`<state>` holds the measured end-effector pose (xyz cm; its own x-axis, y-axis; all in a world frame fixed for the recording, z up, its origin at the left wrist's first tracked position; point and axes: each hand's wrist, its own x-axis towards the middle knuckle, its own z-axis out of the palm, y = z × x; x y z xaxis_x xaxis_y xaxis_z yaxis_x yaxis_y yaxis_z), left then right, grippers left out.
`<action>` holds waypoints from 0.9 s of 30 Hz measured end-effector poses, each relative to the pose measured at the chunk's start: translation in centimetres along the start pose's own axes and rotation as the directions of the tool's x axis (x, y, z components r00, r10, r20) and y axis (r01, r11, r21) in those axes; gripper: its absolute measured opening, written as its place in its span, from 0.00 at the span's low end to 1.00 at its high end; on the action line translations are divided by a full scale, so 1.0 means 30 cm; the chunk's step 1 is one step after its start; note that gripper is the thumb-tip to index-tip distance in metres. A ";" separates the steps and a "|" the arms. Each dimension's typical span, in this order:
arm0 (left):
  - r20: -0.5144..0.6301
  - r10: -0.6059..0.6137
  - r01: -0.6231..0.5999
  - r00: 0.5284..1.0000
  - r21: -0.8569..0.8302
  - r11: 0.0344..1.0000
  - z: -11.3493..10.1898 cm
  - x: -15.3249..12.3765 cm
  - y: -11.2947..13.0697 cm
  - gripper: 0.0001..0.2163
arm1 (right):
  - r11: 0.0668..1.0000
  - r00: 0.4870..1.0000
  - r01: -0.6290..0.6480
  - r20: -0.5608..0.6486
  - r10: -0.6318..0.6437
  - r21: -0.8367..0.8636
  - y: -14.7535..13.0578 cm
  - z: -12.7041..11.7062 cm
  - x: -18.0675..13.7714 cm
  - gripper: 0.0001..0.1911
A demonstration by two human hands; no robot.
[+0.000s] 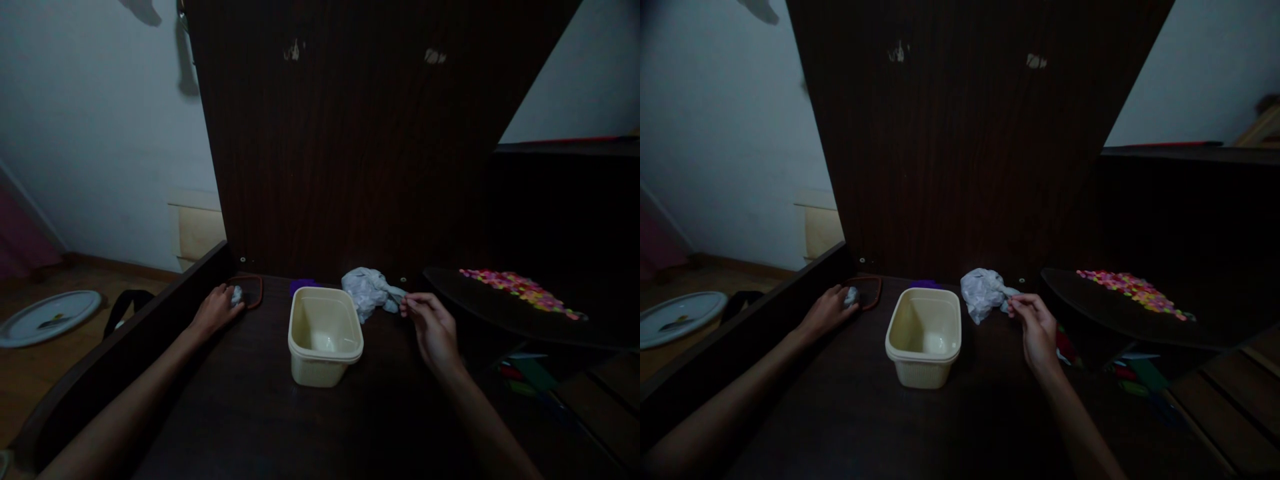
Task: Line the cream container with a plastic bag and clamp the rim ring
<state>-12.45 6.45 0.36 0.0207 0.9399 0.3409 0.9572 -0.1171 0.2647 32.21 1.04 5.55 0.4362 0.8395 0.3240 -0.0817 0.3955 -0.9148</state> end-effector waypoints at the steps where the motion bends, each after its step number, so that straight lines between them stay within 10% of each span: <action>1: -0.007 -0.003 0.003 1.000 0.000 1.000 -0.006 0.000 -0.004 0.11 | 1.000 1.000 -0.005 -0.006 0.004 -0.020 0.024 -0.013 0.001 0.11; 15: -0.161 0.032 -0.075 0.986 -0.273 0.959 0.066 0.210 0.199 0.10 | 0.970 0.982 -0.089 0.145 0.124 -0.225 0.198 -0.023 -0.079 0.16; 27: -0.127 0.103 -0.130 0.986 -0.221 0.967 0.267 0.215 0.272 0.07 | 0.842 0.883 0.241 0.470 0.017 -0.482 0.270 -0.001 -0.155 0.07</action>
<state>-2.18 14.13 -2.51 0.0828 0.8743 0.4783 0.8585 -0.3062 0.4113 29.54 0.34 -3.37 -0.0375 0.9228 0.3835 0.4684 0.3553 -0.8089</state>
